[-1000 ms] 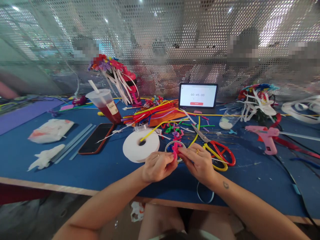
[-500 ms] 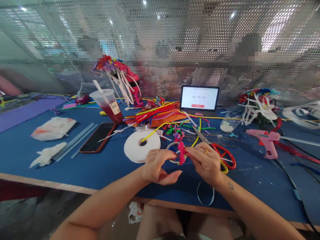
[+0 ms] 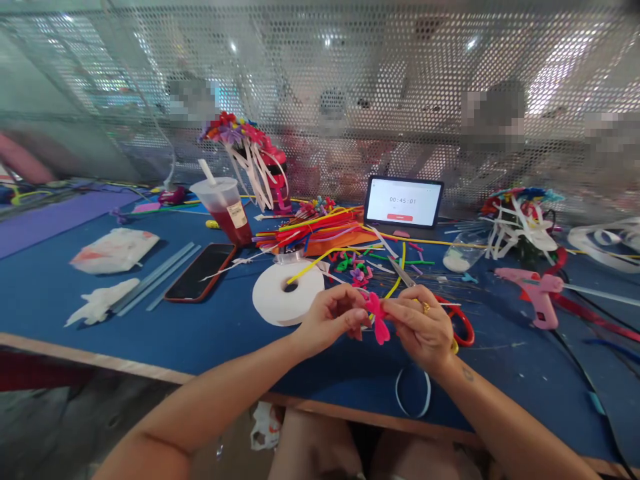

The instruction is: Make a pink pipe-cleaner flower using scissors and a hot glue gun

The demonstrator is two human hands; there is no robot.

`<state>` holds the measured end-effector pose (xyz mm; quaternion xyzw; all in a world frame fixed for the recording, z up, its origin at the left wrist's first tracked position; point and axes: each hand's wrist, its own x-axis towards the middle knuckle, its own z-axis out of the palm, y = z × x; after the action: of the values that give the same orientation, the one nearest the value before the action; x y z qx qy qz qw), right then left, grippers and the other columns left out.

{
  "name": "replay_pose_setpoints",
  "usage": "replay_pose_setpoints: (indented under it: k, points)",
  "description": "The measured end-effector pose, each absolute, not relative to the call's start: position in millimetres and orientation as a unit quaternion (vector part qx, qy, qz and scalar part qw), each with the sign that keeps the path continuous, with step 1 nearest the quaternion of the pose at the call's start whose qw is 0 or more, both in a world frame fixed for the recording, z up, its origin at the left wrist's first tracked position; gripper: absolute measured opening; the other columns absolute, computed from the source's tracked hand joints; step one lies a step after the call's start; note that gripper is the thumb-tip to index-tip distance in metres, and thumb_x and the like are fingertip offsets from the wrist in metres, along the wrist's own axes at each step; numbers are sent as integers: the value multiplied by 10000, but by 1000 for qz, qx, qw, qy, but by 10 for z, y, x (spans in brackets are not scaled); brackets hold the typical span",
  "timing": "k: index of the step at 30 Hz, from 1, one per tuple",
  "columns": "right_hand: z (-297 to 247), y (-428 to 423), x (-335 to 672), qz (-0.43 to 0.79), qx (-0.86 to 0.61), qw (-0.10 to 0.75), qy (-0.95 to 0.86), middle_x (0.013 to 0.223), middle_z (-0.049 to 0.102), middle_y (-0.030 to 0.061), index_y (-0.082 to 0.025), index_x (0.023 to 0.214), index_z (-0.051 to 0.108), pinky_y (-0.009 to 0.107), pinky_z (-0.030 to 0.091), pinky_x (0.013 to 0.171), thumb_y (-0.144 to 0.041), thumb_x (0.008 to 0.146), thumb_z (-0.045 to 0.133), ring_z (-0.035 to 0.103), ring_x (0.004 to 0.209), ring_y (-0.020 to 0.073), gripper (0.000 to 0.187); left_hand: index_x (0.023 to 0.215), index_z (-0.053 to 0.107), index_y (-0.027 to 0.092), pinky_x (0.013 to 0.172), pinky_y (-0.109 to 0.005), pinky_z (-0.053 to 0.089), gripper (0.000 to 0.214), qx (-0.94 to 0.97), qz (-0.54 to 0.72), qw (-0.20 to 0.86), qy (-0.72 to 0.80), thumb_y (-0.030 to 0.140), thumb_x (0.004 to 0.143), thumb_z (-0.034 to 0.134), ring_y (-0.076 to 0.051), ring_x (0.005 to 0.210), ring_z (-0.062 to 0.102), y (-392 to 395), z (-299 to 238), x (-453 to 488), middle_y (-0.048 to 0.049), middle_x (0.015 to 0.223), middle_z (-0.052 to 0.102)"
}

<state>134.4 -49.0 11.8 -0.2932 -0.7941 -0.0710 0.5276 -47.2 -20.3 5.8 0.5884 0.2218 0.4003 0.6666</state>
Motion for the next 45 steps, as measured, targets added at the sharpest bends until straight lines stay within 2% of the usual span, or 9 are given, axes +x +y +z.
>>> replay_pose_setpoints:
  k: [3,9,20,25,29,32,36,40,45]
  points:
    - [117,-491,1329,-79,-287,517,-802,815,728,38,-237,1100,631,292,481,613,-108,854,506,537,677,153,305,757,509,145,447,-199,476,394,558,385,706,205,429,640,756,-98,473,577,-193,56,-463,4,600,614]
    - [122,-498,1310,-112,-277,505,-810,815,735,36,-227,1083,633,277,492,601,-94,839,513,548,664,146,303,702,480,153,428,-186,453,421,543,364,714,253,419,593,788,-91,439,564,-182,72,-460,25,545,590]
    - [139,-494,1329,-136,-276,479,-822,804,733,55,-176,947,682,254,492,592,-41,797,536,541,658,141,250,722,473,153,437,-179,440,402,546,343,721,255,404,625,772,-92,443,573,-156,45,-469,20,557,606]
    - [124,-500,1329,-143,-283,471,-823,810,736,35,-217,1015,677,248,494,581,-65,808,537,550,649,138,292,718,474,151,444,-179,444,400,550,337,720,257,403,627,770,-90,445,570,-141,37,-469,17,561,605]
    - [63,-439,1371,-190,-336,444,-808,795,737,3,-225,956,688,237,477,593,-96,808,572,569,637,125,228,717,476,152,427,-179,431,399,564,349,697,273,465,666,718,-81,429,544,-102,31,-458,21,559,587]
    - [27,-363,1421,-234,-395,412,-787,757,731,-7,-207,920,691,212,462,637,-147,840,576,597,635,105,153,760,508,153,443,-188,443,382,610,401,603,322,483,688,685,-81,458,544,-79,30,-467,15,610,594]
    - [-11,-314,1438,-272,-420,352,-791,756,726,7,-193,933,689,209,435,639,-217,885,536,611,649,102,162,928,583,162,529,-207,486,377,764,403,358,353,406,673,717,-115,567,608,-85,5,-501,-16,695,653]
    - [-66,-320,1385,-261,-416,316,-812,739,712,20,-180,965,673,230,424,634,-226,899,513,597,662,120,179,954,592,176,546,-188,485,192,842,401,165,321,280,793,587,-104,582,632,-82,-80,-505,-21,739,687]
    - [-139,-269,1377,-212,-417,310,-828,708,692,31,-176,983,655,242,423,609,-229,921,456,579,678,147,215,859,604,178,546,-179,481,95,849,408,92,324,170,806,525,-106,600,643,-11,-160,-505,-21,736,694]
